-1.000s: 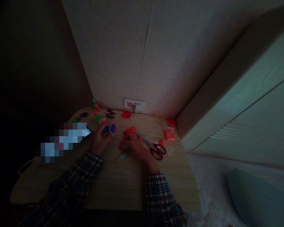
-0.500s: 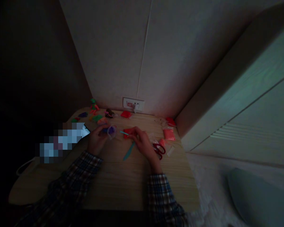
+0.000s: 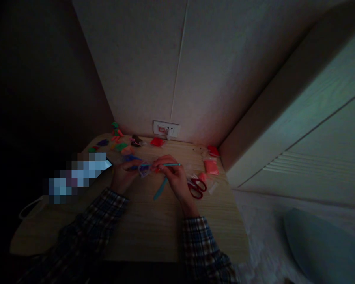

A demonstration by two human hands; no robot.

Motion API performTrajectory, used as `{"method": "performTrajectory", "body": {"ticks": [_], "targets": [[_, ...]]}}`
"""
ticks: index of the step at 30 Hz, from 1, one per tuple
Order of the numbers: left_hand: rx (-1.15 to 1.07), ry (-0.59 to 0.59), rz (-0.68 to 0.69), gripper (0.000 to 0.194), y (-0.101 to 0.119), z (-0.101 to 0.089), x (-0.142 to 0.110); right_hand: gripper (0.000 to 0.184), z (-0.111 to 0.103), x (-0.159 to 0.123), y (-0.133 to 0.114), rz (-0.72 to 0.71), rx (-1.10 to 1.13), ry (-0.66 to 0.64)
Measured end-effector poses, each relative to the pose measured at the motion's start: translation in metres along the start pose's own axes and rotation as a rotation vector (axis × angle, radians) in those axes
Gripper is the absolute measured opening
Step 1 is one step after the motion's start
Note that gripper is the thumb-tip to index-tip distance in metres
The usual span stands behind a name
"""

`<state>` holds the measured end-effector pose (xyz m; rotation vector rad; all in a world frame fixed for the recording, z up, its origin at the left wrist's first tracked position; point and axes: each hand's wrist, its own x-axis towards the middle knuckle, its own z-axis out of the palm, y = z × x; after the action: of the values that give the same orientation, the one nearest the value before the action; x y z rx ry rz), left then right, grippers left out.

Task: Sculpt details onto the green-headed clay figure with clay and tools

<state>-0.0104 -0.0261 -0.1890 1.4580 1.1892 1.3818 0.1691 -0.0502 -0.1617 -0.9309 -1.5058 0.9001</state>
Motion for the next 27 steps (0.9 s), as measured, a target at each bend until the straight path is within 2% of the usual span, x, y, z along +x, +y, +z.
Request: {"method": "performTrajectory", "body": {"ticks": [3,12,21,27], "targets": [[-0.008,-0.034,0.019,0.014,-0.0005,0.0005,0.0002,0.021,-0.0013,0.0,0.0,-0.039,-0.013,0.06],[-0.021,-0.114,0.047,0.021,-0.0047,-0.0005,0.0001,0.022,-0.0036,-0.0008,-0.0007,-0.16,-0.034,0.099],[-0.026,-0.109,-0.048,0.028,-0.006,0.0002,-0.0002,0.023,-0.0033,-0.004,0.0022,-0.233,-0.239,0.095],[-0.027,-0.107,-0.078,0.034,-0.0022,0.0013,0.001,0.025,-0.0018,-0.0047,0.0006,-0.221,-0.267,0.082]]}}
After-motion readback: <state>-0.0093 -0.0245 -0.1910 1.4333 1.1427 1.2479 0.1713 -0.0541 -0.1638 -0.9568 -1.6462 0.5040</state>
